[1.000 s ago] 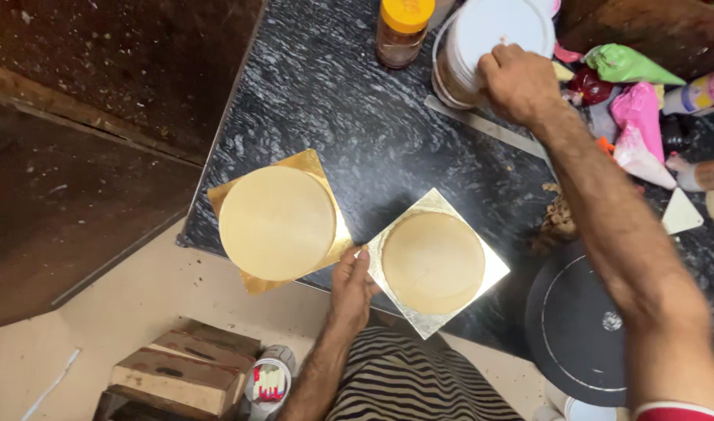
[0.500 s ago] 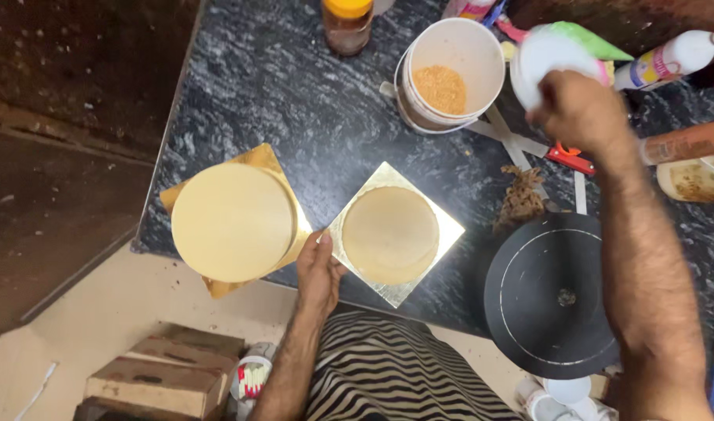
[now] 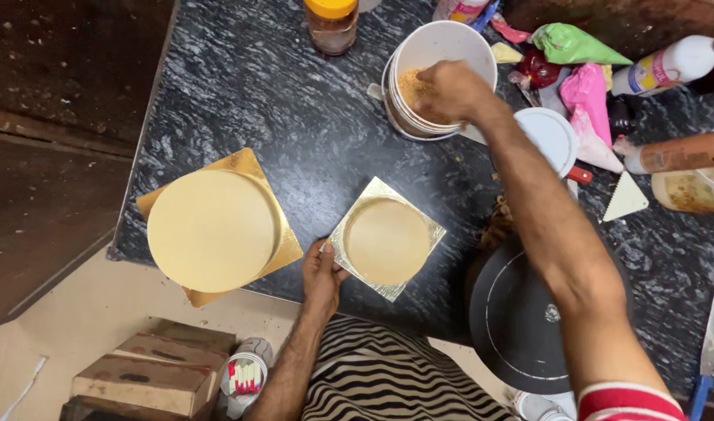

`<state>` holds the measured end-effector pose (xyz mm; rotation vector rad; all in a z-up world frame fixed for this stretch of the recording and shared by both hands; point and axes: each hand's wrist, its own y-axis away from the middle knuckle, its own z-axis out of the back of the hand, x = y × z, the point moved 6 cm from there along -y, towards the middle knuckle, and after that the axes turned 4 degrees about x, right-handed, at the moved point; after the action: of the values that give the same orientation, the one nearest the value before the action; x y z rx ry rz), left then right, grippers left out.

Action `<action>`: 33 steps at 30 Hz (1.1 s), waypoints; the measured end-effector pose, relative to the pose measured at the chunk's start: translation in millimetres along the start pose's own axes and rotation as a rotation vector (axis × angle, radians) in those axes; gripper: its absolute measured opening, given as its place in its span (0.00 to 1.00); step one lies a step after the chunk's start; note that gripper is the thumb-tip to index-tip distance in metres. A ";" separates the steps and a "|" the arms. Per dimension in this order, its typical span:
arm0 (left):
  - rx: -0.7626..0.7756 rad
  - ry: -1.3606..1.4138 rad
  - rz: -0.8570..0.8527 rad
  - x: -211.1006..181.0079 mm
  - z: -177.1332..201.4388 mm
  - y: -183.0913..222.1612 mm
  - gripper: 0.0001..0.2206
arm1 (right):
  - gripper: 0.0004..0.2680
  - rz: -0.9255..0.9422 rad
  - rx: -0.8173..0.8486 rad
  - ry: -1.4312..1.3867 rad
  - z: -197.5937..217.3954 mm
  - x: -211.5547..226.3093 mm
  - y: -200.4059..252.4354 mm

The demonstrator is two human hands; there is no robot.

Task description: The person frosts several small round cakes using a spatula, scraper, and by hand, placing them on individual gold boards and then onto a rotating stand to smooth the sides and apply a gold-leaf decoration.

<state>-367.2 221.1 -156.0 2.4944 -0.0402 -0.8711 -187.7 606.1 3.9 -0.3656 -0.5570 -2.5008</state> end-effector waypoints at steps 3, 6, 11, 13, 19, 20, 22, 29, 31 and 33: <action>-0.142 -0.117 0.090 5.9 5.7 -1.5 0.11 | 0.17 0.172 0.035 0.240 -44.7 4.0 -34.9; -0.172 -0.169 0.107 7.0 8.9 1.3 0.11 | 0.15 0.030 0.225 0.204 -67.6 -12.4 -39.7; -0.176 -0.170 0.233 -4.6 -0.6 -0.8 0.16 | 0.13 -0.079 0.385 0.225 -65.0 -10.2 -23.7; -0.156 -0.228 0.256 -13.3 -4.4 0.4 0.17 | 0.13 -0.115 0.417 0.226 -65.3 -13.4 -21.9; -0.122 -0.335 0.291 -12.7 -5.5 -1.1 0.17 | 0.10 -0.181 -0.033 -0.101 -23.9 -43.7 -35.9; -0.129 -0.346 0.286 -12.3 -4.3 -2.6 0.17 | 0.10 -0.181 -0.034 -0.102 -15.9 -44.7 -37.1; -0.140 -0.332 0.287 -7.5 -0.5 -3.0 0.17 | 0.10 -0.178 -0.023 -0.119 -5.5 -41.5 -33.9; -0.095 -0.257 0.224 10.6 5.7 -0.4 0.17 | 0.10 -0.118 0.077 -0.330 29.8 -1.6 25.5; -0.059 -0.204 0.215 12.1 2.4 -3.3 0.17 | 0.09 -0.112 0.090 -0.356 42.9 11.3 43.4; -0.016 -0.149 0.203 13.7 -2.8 -7.9 0.16 | 0.09 -0.114 0.100 -0.367 54.3 20.6 58.6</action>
<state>-355.6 226.8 -165.6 2.3558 -0.3297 -0.9635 -163.9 576.8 77.3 -0.7824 -0.8645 -2.5138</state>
